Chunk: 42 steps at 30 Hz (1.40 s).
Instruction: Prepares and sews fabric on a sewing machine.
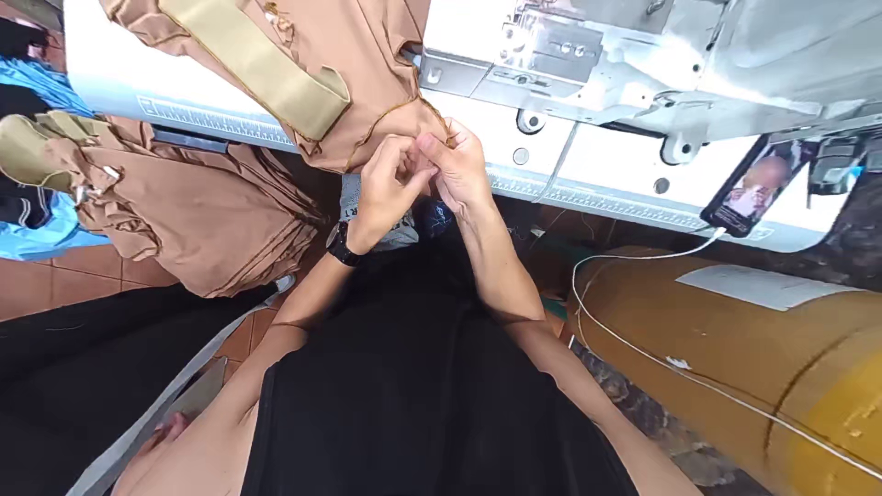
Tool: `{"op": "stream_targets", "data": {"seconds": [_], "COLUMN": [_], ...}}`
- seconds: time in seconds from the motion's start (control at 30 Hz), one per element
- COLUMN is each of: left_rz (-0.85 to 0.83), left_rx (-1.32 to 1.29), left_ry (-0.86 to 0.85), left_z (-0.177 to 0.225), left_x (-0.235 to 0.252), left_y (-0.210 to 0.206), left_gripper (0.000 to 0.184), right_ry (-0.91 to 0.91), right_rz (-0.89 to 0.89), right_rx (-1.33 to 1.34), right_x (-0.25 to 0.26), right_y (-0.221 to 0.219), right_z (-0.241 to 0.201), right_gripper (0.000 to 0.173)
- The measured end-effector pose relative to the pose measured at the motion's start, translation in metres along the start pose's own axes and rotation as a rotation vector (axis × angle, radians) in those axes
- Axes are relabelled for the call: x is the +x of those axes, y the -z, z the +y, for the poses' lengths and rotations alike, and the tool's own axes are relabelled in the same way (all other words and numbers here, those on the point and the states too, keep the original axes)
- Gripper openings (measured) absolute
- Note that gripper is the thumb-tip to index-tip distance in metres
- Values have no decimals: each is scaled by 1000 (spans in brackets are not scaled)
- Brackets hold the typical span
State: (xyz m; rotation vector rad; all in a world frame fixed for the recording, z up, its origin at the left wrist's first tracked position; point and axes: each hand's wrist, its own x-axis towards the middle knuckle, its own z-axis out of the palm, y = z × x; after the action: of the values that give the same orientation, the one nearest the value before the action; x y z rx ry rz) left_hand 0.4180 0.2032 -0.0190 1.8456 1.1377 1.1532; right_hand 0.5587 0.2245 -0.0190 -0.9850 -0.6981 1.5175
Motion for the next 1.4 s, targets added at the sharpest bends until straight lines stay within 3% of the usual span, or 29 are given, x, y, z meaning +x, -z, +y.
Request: {"op": "stream_targets", "data": {"seconds": [0.07, 0.13, 0.17, 0.23, 0.33, 0.47, 0.53, 0.63, 0.77, 0.83, 0.9, 0.97, 1.0, 1.07, 1.17, 1.27, 1.33, 1.4], "left_rz": [-45, -69, -57, 20, 47, 194, 248, 293, 304, 297, 265, 206, 169, 101, 49, 38, 26, 73], "left_rx": [-137, -228, -212, -114, 56, 664, 713, 218, -873, -880, -452, -50, 2, -133, -607, -717, -532, -220], "left_ry": [60, 150, 171, 174, 158, -4, 35, 186, 532, 538, 295, 45, 14, 143, 385, 395, 329, 241], "left_z": [5, 9, 10, 12, 28, 34, 32, 39, 39, 32, 23, 18, 19, 23, 18, 10, 8, 7], "left_x": [2, -1, -2, 0, 2, 6, 4, 2, -1, 0, 0, 4, 6, 10, 17, 19, 17, 15], "left_y": [10, 26, 36, 54, 57, 34, 40, 52, 44, 40, 34, 37, 40, 52, 70, 76, 74, 62], "left_gripper": [19, 15, 14, 13, 17, 19, 20, 20, 29, 28, 22, 14, 11, 11, 11, 19, 20, 25], "right_ry": [25, 154, 273, 508, 636, 615, 651, 595, 194, -32, -139, -112, -56, 42, 61, 0, 55, 199], "right_rz": [-9, -32, -19, 93, 194, 222, 284, 265, 83, 14, -58, -71, -63, -52, -134, -325, -364, -213], "right_rx": [-42, -305, -551, -1043, -1319, -1130, -1180, -1066, -161, 278, 450, 357, 255, 39, -104, -43, -166, -473], "right_x": [5, 8, 8, 2, -20, -32, -35, -33, -33, -29, -25, -23, -22, -20, -13, -4, 0, -1], "right_y": [4, 17, 24, 32, 19, 5, 6, 19, 21, 22, 25, 24, 23, 25, 36, 47, 48, 36], "right_z": [-3, -7, -12, -22, -22, -11, -8, -9, -6, -8, -7, -5, -4, -7, -18, -30, -31, -25], "right_gripper": [21, 29, 31, 18, 16, 21, 18, 16, 22, 24, 27, 22, 20, 18, 20, 26, 34, 27]}}
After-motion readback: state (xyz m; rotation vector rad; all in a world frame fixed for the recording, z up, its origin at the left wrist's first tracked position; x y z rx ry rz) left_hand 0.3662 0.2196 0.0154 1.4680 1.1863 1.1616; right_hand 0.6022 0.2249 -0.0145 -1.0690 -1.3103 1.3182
